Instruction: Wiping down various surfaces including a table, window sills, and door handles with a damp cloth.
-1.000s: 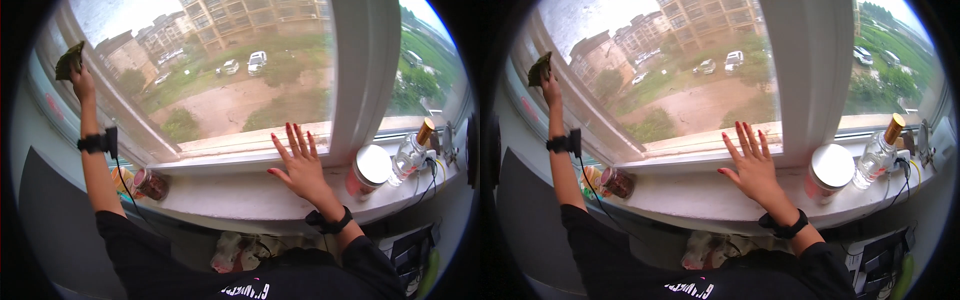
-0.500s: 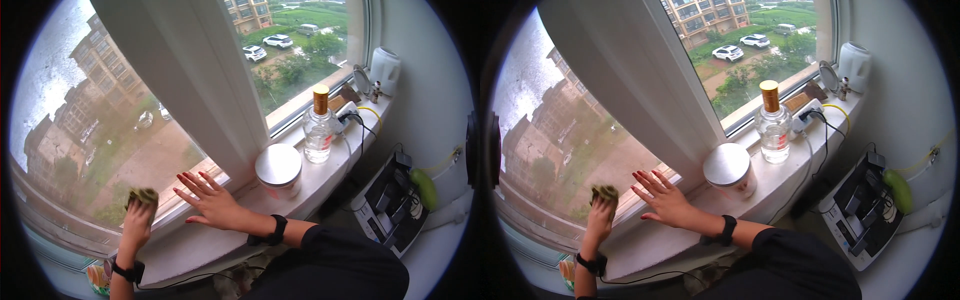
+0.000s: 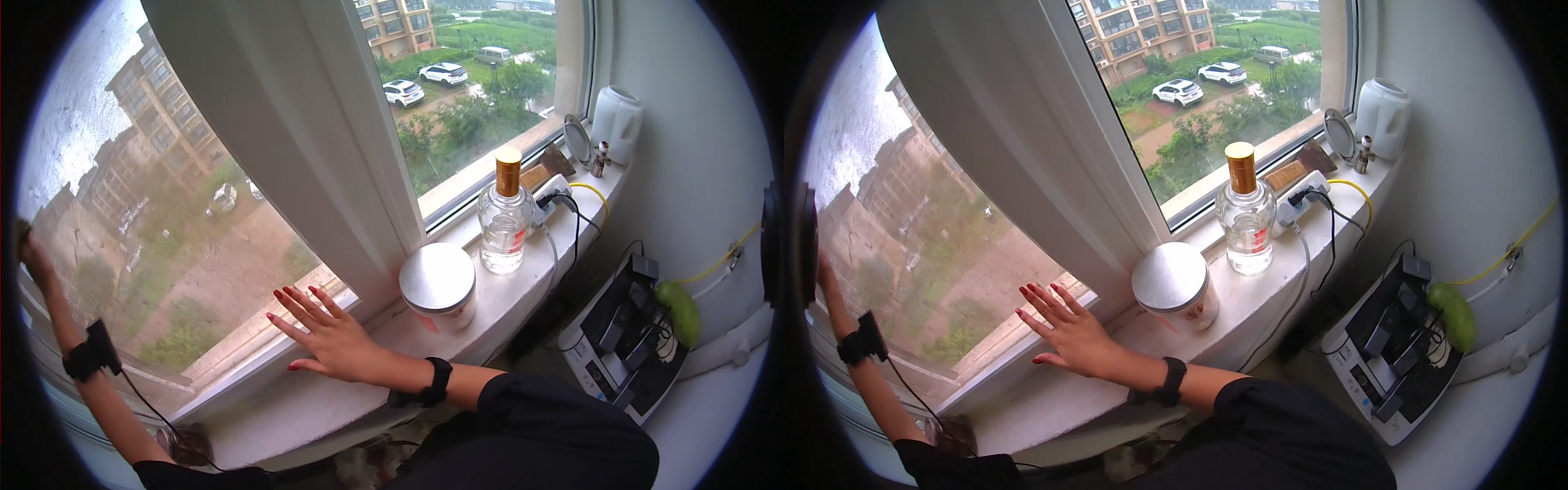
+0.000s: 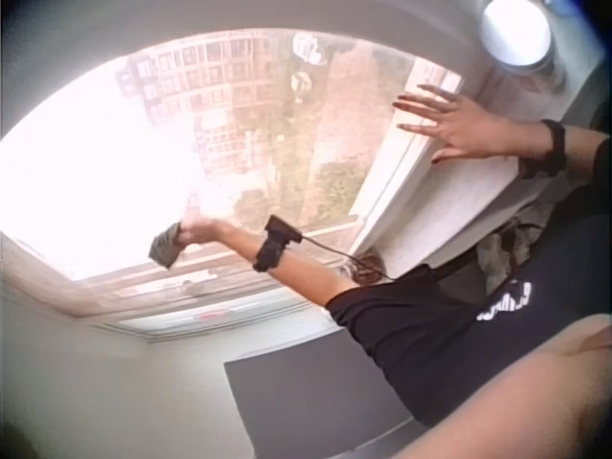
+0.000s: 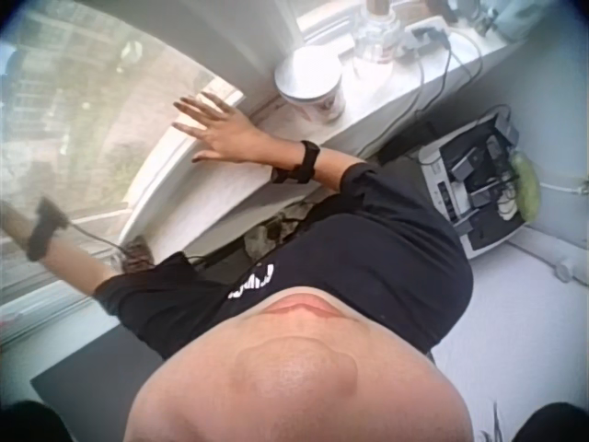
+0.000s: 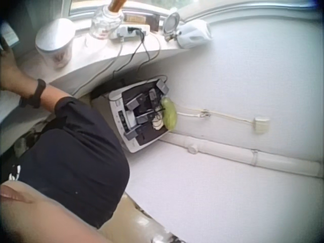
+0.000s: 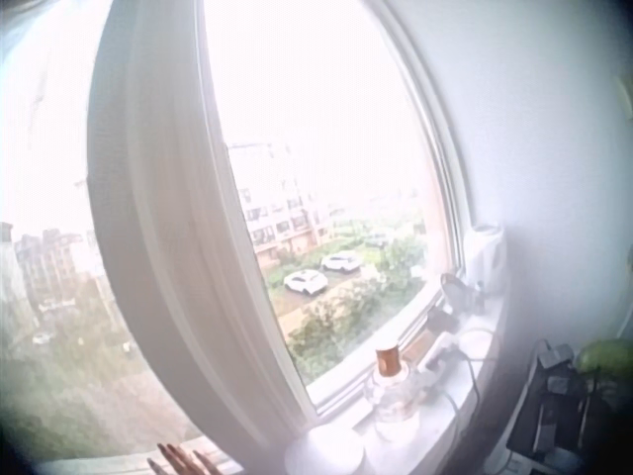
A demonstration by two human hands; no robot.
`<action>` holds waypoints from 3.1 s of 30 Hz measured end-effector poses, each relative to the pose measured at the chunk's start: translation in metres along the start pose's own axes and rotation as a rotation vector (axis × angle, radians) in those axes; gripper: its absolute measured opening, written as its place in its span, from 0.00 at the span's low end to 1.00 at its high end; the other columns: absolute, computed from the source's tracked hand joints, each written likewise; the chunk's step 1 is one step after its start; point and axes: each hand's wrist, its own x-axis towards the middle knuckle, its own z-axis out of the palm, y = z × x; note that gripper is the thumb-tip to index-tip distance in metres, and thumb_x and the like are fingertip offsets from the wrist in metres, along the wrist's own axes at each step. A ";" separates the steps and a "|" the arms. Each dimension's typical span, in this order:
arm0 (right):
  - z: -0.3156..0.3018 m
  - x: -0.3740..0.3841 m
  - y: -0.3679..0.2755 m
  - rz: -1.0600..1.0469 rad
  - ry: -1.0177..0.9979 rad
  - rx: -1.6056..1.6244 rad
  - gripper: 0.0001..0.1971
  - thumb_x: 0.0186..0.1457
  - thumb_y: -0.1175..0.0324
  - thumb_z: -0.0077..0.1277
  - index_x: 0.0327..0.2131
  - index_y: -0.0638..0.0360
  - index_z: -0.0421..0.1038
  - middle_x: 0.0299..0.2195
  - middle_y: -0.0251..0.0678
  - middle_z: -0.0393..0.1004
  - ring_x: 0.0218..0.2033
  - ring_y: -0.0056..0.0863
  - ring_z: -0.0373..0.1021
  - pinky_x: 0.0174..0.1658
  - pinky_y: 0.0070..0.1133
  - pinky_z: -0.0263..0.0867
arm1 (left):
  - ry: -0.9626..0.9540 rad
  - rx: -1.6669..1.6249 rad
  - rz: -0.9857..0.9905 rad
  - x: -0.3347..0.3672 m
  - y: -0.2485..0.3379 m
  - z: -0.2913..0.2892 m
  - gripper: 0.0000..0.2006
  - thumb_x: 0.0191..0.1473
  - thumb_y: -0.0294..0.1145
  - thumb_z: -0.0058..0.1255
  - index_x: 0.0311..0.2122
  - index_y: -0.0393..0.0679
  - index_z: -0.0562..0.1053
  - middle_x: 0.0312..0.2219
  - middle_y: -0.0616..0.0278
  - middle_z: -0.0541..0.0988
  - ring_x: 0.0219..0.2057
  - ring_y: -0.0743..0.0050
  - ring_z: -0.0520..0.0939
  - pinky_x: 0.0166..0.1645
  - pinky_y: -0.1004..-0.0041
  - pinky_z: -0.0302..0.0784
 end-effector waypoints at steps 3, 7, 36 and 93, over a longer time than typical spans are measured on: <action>0.003 0.001 -0.006 0.003 -0.015 0.007 0.40 0.46 0.43 0.45 0.58 0.54 0.48 0.62 0.43 0.38 0.63 0.34 0.34 0.63 0.33 0.28 | -0.158 -0.107 0.175 -0.046 0.102 0.020 0.23 0.50 0.22 0.38 0.54 0.40 0.61 0.55 0.51 0.59 0.57 0.50 0.57 0.61 0.62 0.49; 0.004 0.002 -0.006 0.009 -0.084 -0.043 0.39 0.48 0.41 0.42 0.60 0.46 0.44 0.61 0.44 0.40 0.63 0.36 0.35 0.62 0.34 0.28 | -0.528 -0.169 0.492 -0.137 0.211 0.006 0.23 0.49 0.22 0.41 0.54 0.41 0.62 0.55 0.52 0.59 0.57 0.48 0.57 0.61 0.61 0.49; 0.001 0.005 -0.009 0.020 -0.194 -0.160 0.35 0.49 0.40 0.42 0.59 0.36 0.47 0.62 0.43 0.34 0.64 0.37 0.30 0.62 0.36 0.25 | -0.339 -0.334 0.539 -0.117 0.296 0.012 0.20 0.49 0.34 0.47 0.49 0.47 0.67 0.47 0.60 0.70 0.50 0.54 0.66 0.59 0.52 0.51; -0.054 -0.055 -0.031 0.215 -0.198 0.618 0.08 0.48 0.79 0.48 0.34 0.64 0.73 0.29 0.41 0.76 0.32 0.29 0.74 0.36 0.19 0.66 | -0.835 -0.278 -0.488 -0.302 0.111 -0.153 0.13 0.39 0.30 0.47 0.34 0.41 0.74 0.20 0.45 0.72 0.19 0.55 0.73 0.25 0.66 0.67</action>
